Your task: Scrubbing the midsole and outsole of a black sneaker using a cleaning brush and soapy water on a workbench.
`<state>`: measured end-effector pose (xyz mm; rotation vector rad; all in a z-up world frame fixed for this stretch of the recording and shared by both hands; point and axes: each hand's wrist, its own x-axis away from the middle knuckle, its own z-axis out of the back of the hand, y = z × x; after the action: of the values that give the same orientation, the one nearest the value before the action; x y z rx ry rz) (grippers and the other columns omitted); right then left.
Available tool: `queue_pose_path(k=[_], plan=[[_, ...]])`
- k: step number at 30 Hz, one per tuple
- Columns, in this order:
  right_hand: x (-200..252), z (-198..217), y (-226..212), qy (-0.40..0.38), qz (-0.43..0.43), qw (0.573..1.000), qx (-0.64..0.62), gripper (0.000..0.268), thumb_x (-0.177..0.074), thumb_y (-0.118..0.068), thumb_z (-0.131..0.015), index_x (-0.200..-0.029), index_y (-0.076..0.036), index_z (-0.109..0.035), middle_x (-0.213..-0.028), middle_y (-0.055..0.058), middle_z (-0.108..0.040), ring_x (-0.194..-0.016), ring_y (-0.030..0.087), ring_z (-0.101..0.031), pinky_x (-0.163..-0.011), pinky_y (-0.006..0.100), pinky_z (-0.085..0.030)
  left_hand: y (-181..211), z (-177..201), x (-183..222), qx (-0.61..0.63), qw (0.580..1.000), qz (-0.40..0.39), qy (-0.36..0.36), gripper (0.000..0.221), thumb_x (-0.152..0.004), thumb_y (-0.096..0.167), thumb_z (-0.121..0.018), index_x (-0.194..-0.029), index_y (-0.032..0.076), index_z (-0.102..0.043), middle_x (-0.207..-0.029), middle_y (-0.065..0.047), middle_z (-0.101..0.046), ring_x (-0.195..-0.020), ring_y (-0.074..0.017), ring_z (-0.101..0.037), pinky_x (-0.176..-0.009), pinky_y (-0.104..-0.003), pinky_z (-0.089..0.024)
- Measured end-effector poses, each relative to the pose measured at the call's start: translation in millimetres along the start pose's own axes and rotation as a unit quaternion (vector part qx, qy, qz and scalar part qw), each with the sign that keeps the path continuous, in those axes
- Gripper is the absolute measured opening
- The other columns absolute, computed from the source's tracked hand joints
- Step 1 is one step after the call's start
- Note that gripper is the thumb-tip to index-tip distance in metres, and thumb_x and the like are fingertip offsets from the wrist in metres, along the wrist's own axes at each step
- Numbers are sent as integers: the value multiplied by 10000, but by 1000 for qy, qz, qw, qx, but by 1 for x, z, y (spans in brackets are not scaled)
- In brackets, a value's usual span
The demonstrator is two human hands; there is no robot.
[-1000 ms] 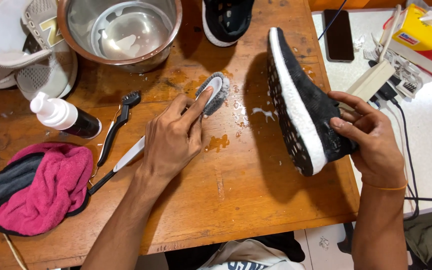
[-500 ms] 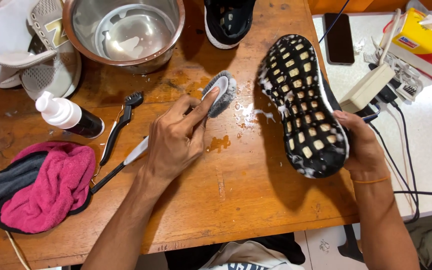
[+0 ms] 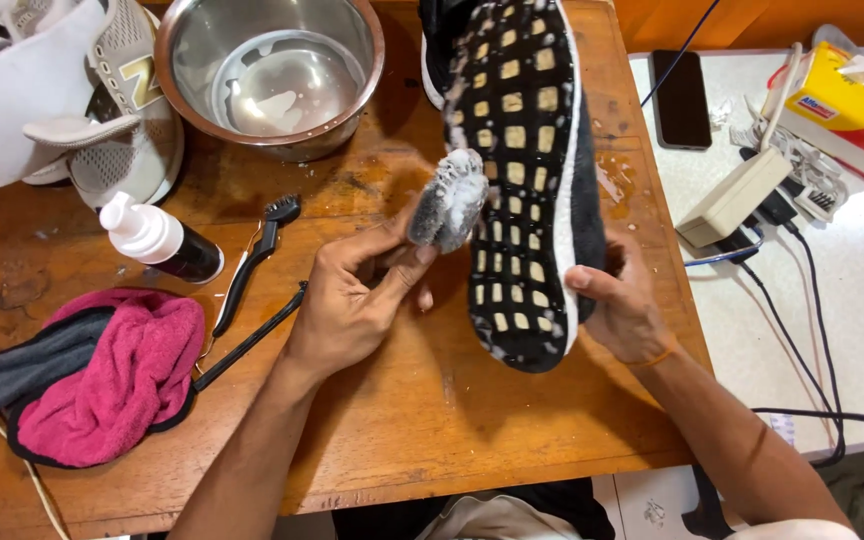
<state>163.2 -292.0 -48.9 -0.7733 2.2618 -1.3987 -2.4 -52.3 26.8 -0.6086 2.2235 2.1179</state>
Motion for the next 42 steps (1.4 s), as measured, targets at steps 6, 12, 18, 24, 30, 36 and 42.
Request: queue_pose_path(k=[6,12,18,24,30,36,42], plan=[[-19,-16,10,-130,-50,974,-180,524,-841,-209,-850,-1217,102,-660,-1111,213,-749,-984,346,-734,-868,465,-620,2,6,0,13,1000,-10,5,366,-1001,94,-645,-1351,-13,-621,-942,-88,-771,-612,-134,-707,-677,-257,-651],[-29,-7,14,-164,-98,968,-162,839,-785,-421,-986,-1356,57,-600,-1256,194,-709,-1142,340,-692,-967,471,-595,-7,10,3,53,999,-4,-8,447,-998,71,-646,-1427,2,-541,-1159,-138,-734,-642,-148,-660,-591,-264,-666],[-31,-5,14,-148,-154,967,-141,886,-737,-373,-963,-1392,58,-550,-1315,206,-672,-1156,328,-681,-1001,464,-570,5,9,6,-49,998,0,-40,383,-1004,167,-621,-1379,98,-587,-1390,-143,-680,-583,-115,-639,-485,-211,-595],[-26,-11,8,-77,-211,972,-70,948,-646,-280,-866,-1443,8,-440,-1231,193,-678,-1051,342,-692,-910,500,-602,16,9,3,-43,995,-21,-82,401,-1013,76,-611,-1410,82,-551,-1495,-167,-581,-601,-135,-661,-520,-220,-615],[-20,8,19,-119,-209,969,51,933,-599,-290,-804,-1422,-12,-463,-1262,177,-675,-1073,330,-690,-921,500,-586,-1,26,5,-166,979,-65,-103,404,-1014,75,-617,-1393,202,-559,-1421,-117,-655,-606,-92,-691,-551,-221,-663],[-20,11,11,-127,-204,970,27,958,-610,-287,-804,-1451,-13,-435,-1277,196,-662,-1087,342,-683,-930,510,-577,19,30,-9,-489,854,-176,37,700,-1002,-32,-663,-1542,355,-444,-982,41,-707,-807,-129,-547,-707,-342,-308],[-23,6,2,-149,-210,966,4,989,-623,-283,-803,-1485,-14,-402,-1295,219,-646,-1105,355,-673,-941,521,-566,9,26,-51,-657,731,-183,23,779,-1030,472,-831,-1605,455,-306,-990,5,-626,-818,-154,-583,-771,-376,-533]])
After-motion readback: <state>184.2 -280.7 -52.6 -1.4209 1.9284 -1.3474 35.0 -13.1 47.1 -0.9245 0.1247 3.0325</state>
